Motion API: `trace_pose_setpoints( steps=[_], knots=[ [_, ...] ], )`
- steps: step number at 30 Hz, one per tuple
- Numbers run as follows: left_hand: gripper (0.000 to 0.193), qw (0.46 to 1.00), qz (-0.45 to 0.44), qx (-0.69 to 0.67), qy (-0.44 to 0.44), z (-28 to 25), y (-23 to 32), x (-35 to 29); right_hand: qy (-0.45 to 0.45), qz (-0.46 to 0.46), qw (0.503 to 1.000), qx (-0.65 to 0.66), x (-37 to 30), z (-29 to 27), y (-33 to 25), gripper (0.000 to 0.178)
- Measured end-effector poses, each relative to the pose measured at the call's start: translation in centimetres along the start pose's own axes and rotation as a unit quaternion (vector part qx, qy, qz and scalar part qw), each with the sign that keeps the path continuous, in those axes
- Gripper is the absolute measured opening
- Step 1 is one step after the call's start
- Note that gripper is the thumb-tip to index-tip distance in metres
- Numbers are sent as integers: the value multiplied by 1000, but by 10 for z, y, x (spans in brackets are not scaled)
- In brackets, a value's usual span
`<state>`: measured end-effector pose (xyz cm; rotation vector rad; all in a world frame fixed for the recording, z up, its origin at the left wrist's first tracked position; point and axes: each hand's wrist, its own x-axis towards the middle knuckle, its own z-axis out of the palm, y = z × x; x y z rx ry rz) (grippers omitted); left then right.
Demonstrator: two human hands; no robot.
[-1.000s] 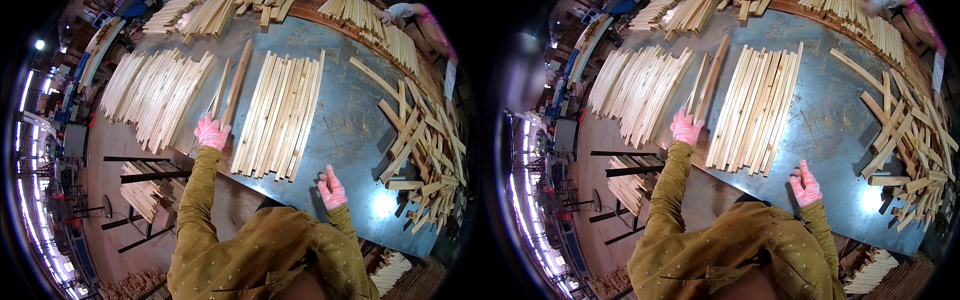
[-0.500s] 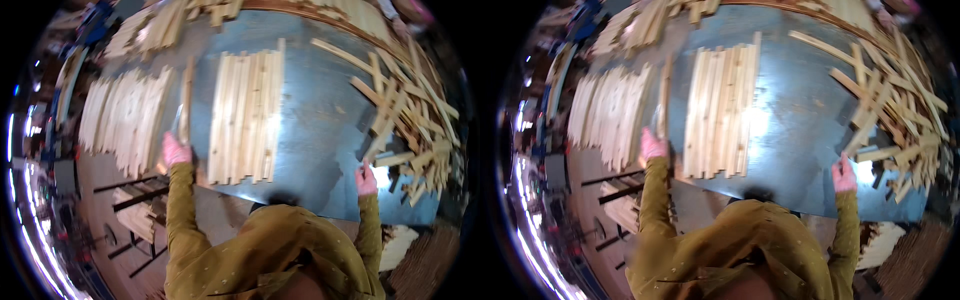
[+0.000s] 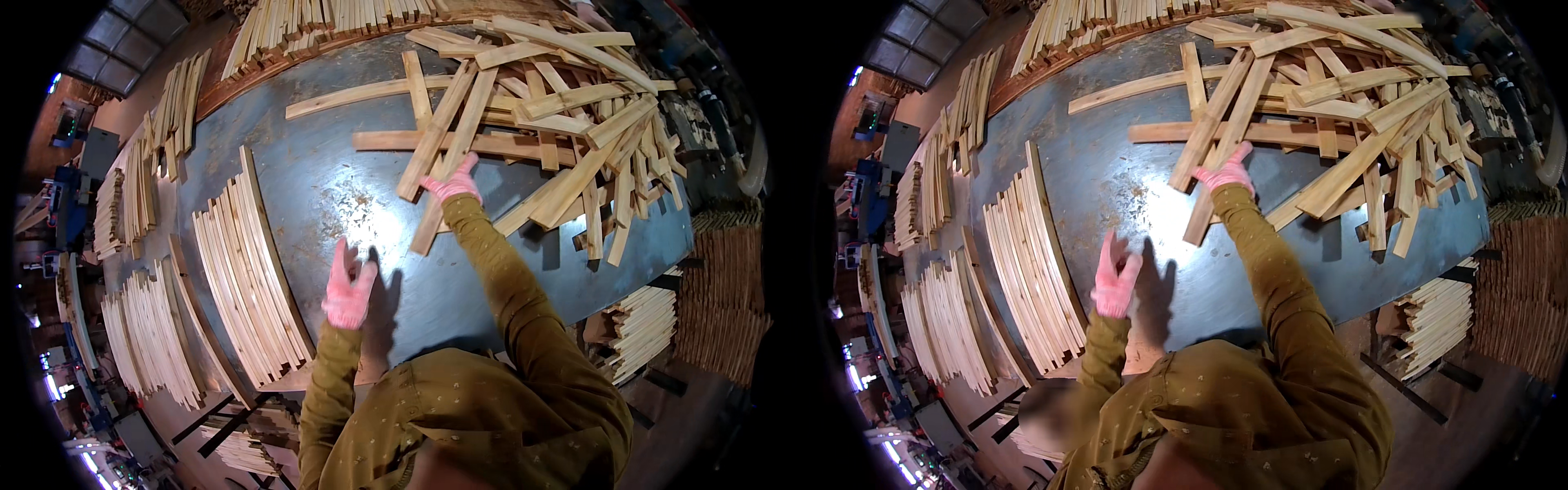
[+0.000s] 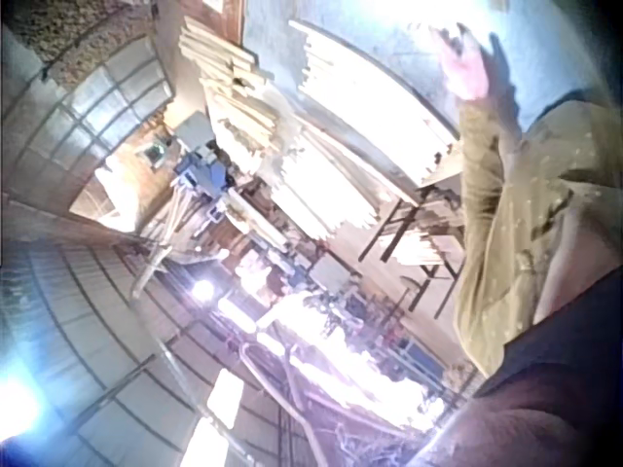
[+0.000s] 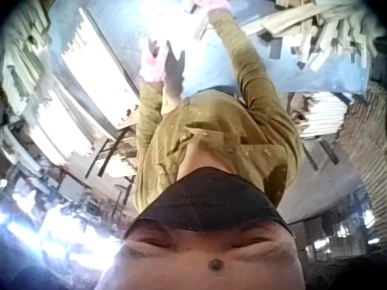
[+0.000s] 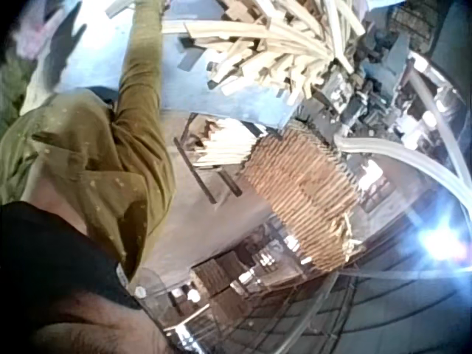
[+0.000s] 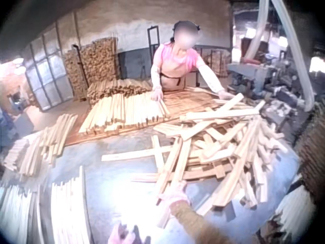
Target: The person sorts wooden planks on a metal table, picking them up from a disorganized pile and arranging them into neat stacks. The person wears pink gloves and a brown jacket while handling the wood pieces.
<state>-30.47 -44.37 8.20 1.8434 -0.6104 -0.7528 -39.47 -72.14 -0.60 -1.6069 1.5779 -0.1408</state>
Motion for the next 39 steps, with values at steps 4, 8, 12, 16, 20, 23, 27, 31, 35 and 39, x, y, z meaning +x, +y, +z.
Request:
trace_pose_setpoints(
  steps=[4,8,12,16,20,23,27,31,35,39],
  knots=[
    [87,961,115,246,53,49,26,74,-68,-65,996,-8,-66,-5,17,118],
    [105,911,-38,397,-102,115,30,118,38,-363,927,-86,-83,-12,80,91],
    [93,909,-63,410,-47,150,5,112,97,-245,922,-283,-58,-107,-17,81],
    [75,997,-26,-55,-55,120,-24,116,219,-289,830,-424,61,-90,28,98],
    [66,694,-242,-649,-196,19,-3,46,65,-239,874,-418,54,-107,4,107],
    [75,584,-283,-735,-194,-34,-10,-19,91,-322,877,-345,44,-110,9,98],
    [76,626,-150,-746,-167,-96,-10,-51,-47,-173,962,-207,-35,-79,-38,96],
    [52,715,-88,-682,-126,-203,28,56,-101,-228,936,251,-17,-10,33,88],
    [67,901,35,-370,221,-390,40,198,-206,-164,909,323,-65,22,12,79],
    [84,945,-166,-278,51,-262,26,251,-402,-77,729,548,-73,-5,6,40]
  ],
)
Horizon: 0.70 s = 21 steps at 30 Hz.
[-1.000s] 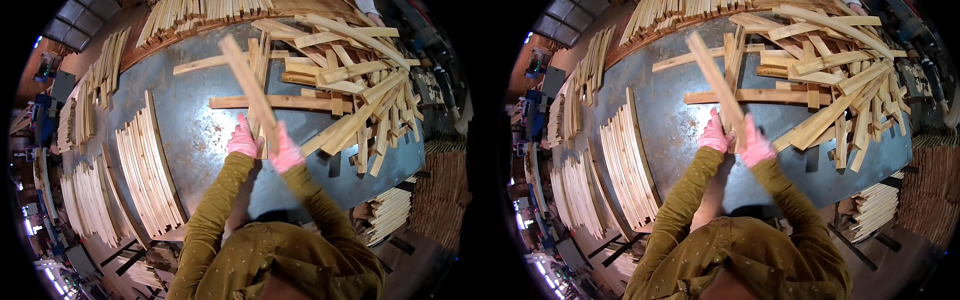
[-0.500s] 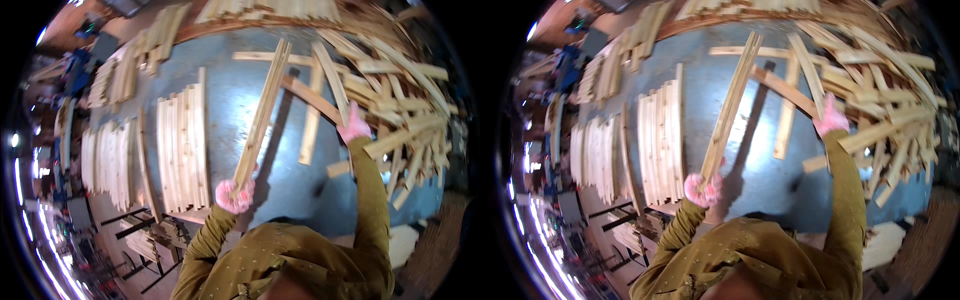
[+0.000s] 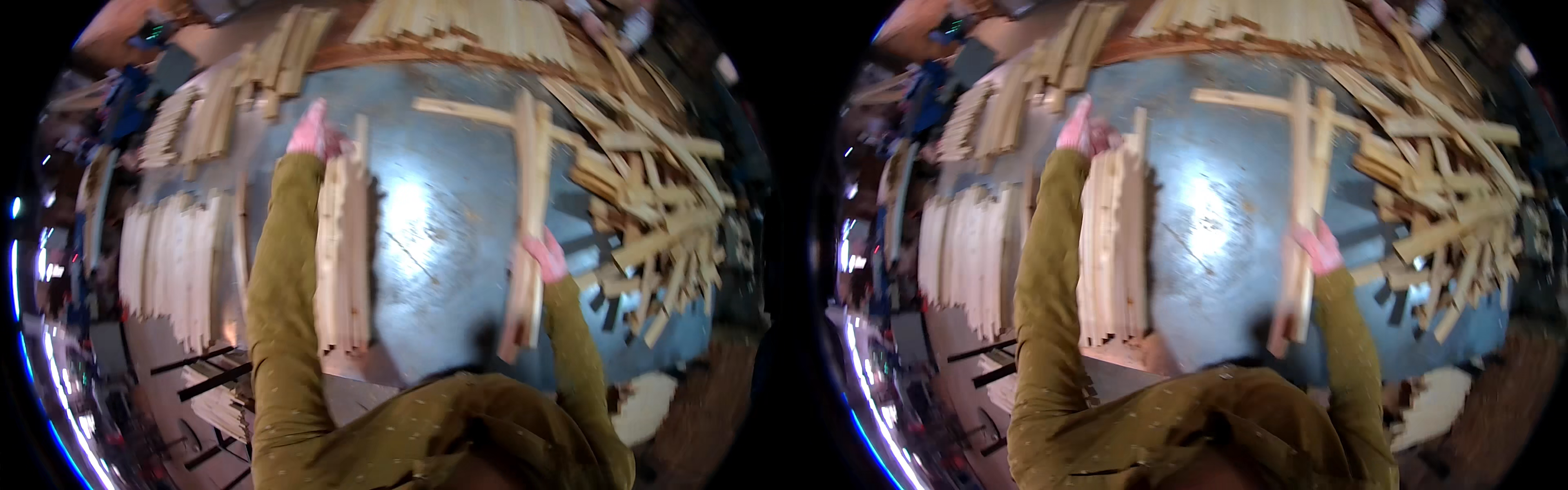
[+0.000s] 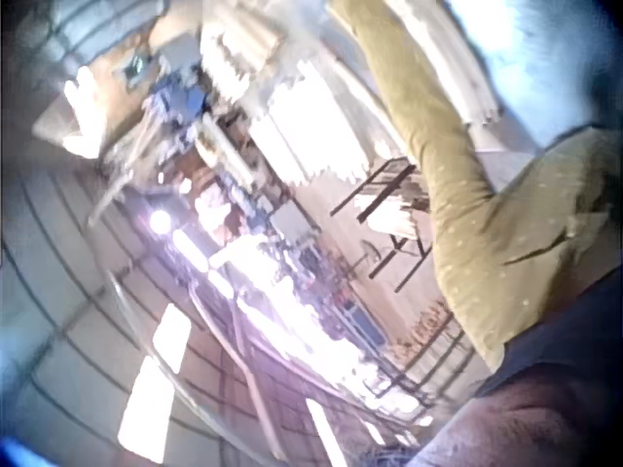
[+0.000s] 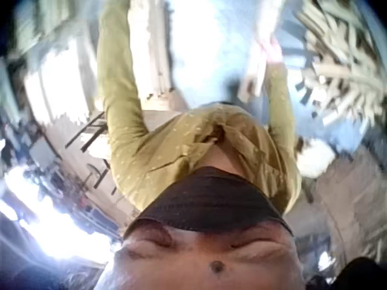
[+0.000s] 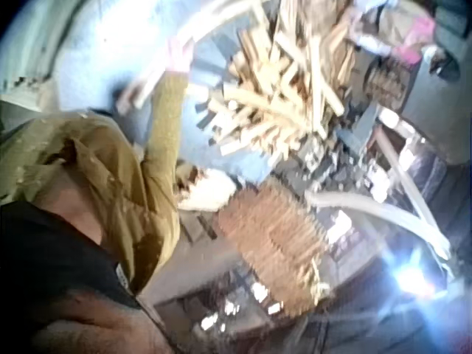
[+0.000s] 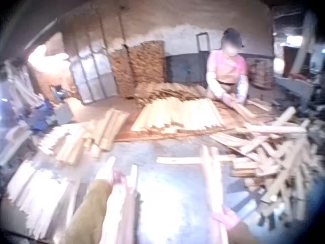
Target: The person sorts wooden planks on a metal table, picking them up from a disorganized pile and arranging them into neat stacks. The person wears pink gloves and a brown jacket while handling the wood pieces.
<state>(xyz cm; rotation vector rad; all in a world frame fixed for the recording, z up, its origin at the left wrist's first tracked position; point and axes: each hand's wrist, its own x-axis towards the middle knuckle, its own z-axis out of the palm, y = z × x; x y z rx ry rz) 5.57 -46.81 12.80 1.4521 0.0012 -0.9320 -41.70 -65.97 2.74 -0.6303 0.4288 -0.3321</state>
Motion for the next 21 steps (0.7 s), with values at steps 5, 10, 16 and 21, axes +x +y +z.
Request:
trace_pose_setpoints(
  steps=[5,10,16,21],
  knots=[
    [66,908,-272,-109,-301,151,-202,-167,-16,-133,903,-408,30,28,1,33],
    [41,970,-150,-8,-191,171,-258,-188,158,19,941,-299,68,5,27,61],
    [41,978,-145,-133,-68,145,-280,-228,212,54,825,-521,34,58,52,72],
    [42,981,-59,-135,-124,143,-292,-225,181,-89,588,-784,17,56,67,85]
  ],
)
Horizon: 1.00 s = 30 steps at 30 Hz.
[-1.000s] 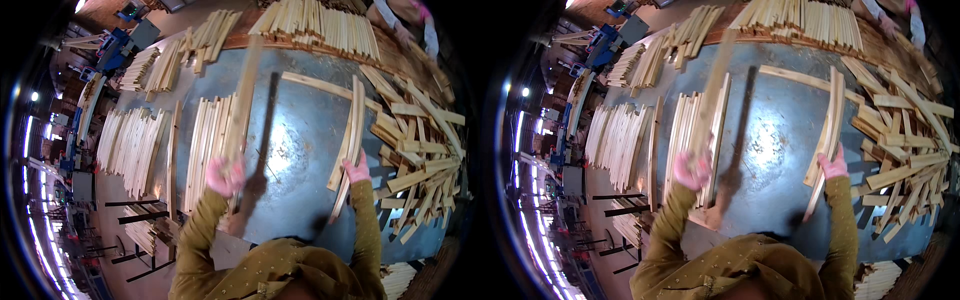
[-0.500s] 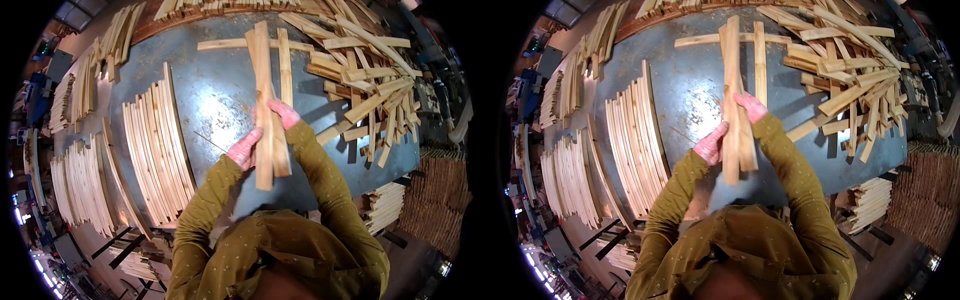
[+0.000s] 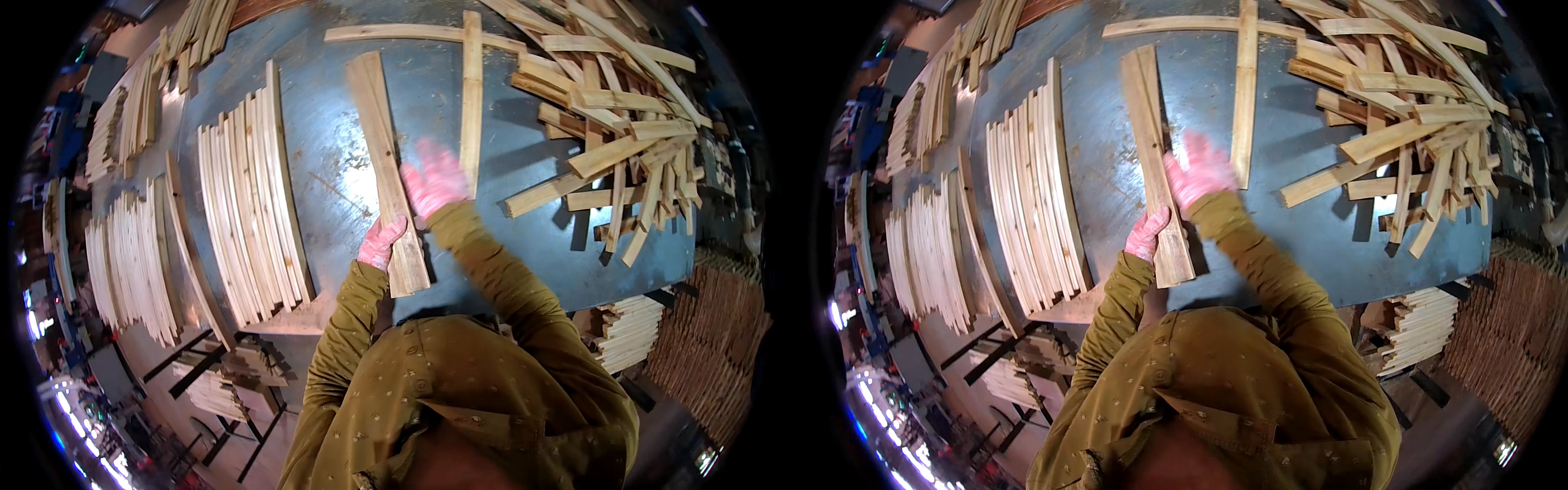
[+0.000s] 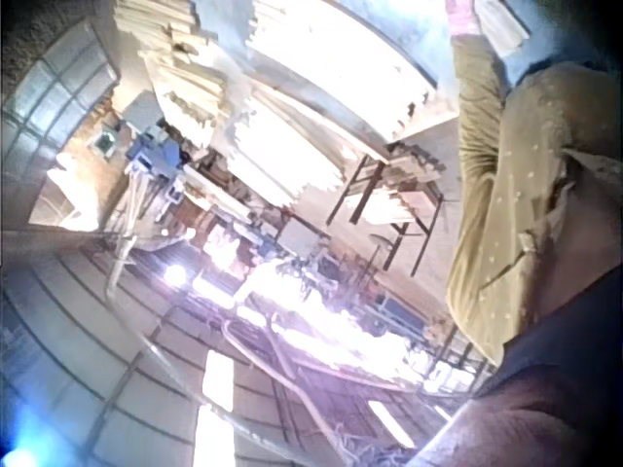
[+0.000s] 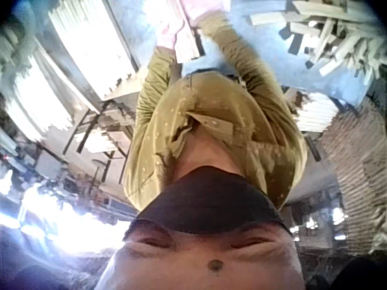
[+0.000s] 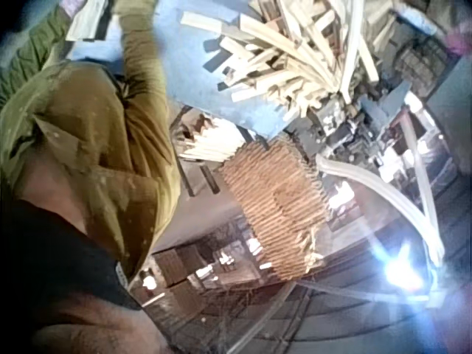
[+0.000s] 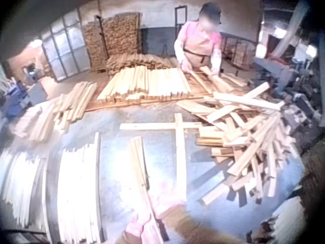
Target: The person sorts wooden planks on a metal table, picking them up from a disorganized pile and arranging them into neat stacks. The person wears pink gloves and a brown jacket while handling the wood pieces.
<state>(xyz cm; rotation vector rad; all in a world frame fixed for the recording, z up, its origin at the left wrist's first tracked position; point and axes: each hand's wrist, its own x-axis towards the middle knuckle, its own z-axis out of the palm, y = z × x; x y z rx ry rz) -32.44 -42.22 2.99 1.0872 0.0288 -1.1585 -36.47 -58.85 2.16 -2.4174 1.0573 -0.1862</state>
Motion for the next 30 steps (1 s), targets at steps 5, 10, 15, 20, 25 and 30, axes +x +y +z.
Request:
trace_pose_setpoints(
  steps=[5,10,15,20,25,30],
  knots=[
    [45,997,6,63,38,-3,-10,-5,66,89,986,-123,29,-17,58,86],
    [50,933,17,326,152,13,-18,-2,-127,171,949,232,-10,13,63,87],
    [73,944,54,288,150,18,-45,-11,-187,130,821,523,-91,52,51,86],
    [43,959,-17,188,213,22,-4,-41,-357,184,462,791,-75,-8,67,52],
    [33,535,85,754,372,-68,35,-57,-322,153,451,818,-71,-26,72,57],
    [61,352,228,798,433,-112,39,-65,-317,142,407,845,-63,-34,63,57]
  ],
)
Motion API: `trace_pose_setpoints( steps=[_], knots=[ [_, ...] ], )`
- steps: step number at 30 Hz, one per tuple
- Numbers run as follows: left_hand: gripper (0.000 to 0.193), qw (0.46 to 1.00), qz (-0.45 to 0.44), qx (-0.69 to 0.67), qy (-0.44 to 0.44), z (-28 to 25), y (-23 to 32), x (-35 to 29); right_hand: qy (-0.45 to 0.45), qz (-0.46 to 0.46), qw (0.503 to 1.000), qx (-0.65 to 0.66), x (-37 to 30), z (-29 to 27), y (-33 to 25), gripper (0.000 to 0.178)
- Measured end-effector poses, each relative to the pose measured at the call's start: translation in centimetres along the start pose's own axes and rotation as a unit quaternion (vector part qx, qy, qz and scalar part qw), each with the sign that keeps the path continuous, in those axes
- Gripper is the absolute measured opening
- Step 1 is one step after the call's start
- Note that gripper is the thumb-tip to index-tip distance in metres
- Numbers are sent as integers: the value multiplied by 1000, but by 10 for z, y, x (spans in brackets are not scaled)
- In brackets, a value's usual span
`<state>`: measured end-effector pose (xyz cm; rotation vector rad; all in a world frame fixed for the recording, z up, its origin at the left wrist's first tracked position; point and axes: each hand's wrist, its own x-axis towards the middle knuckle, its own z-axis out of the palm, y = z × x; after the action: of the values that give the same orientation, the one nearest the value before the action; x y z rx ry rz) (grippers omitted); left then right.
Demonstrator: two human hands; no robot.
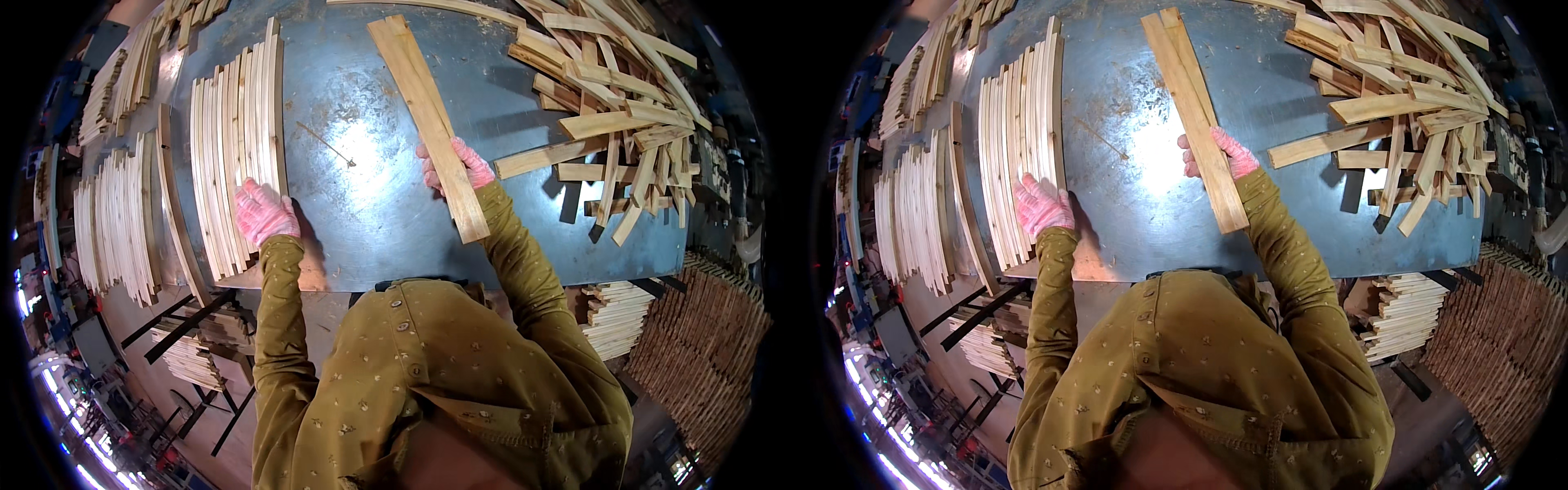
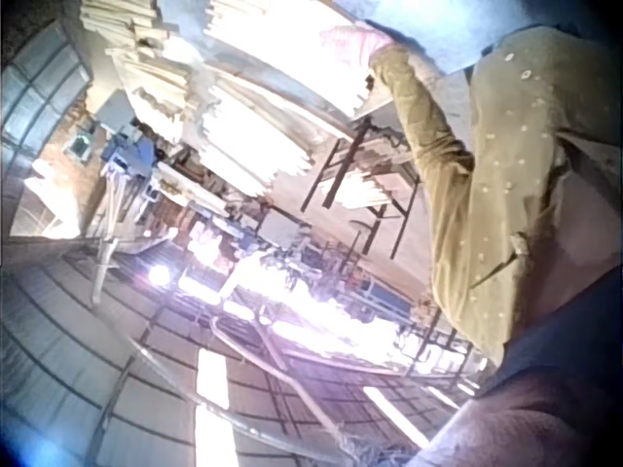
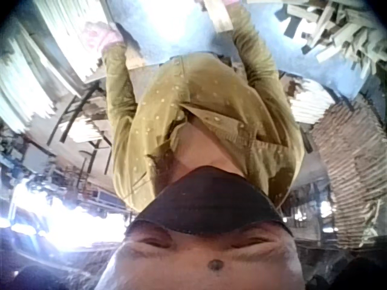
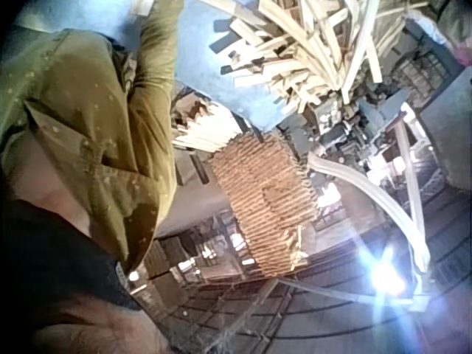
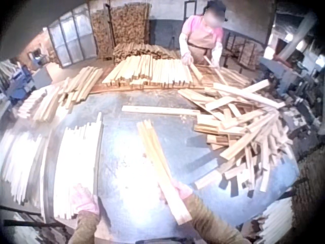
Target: The person sorts wooden planks on a metal table, picking them up from a disorganized pile and arranging them into neat stacks. The person wears pink gloves and a brown jacket while handling the wood pieces.
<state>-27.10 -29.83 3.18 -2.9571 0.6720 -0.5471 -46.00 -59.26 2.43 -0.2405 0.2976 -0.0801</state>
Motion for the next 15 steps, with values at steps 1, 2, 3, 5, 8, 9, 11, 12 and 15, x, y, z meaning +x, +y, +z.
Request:
trace_pose_setpoints(
  steps=[1,2,3,5,8,9,11,12,15],
  knots=[
    [64,999,26,-45,-4,-4,7,-3,1,-5,999,-36,0,6,-2,56],
    [67,995,50,-90,-8,-9,16,-6,1,-8,997,-73,1,13,-5,56],
    [66,928,-29,-321,-187,-29,39,-5,3,-15,994,-109,-1,14,-7,55],
    [60,668,-149,-644,-343,-39,79,-36,11,62,990,-129,9,9,-9,53],
    [60,335,-246,-772,-481,-76,136,-45,-26,-197,838,-508,30,-14,11,51],
    [55,317,-202,-786,-490,-78,142,-43,9,-163,847,-507,34,-11,14,49],
    [47,392,-212,-745,-497,-84,135,-32,75,-99,858,-498,46,-3,20,46],
    [43,428,-219,-722,-499,-88,129,-28,82,-64,897,-429,49,-1,27,45],
    [43,465,-211,-720,-470,-72,88,-34,133,-17,929,-346,64,4,54,46]
  ],
)
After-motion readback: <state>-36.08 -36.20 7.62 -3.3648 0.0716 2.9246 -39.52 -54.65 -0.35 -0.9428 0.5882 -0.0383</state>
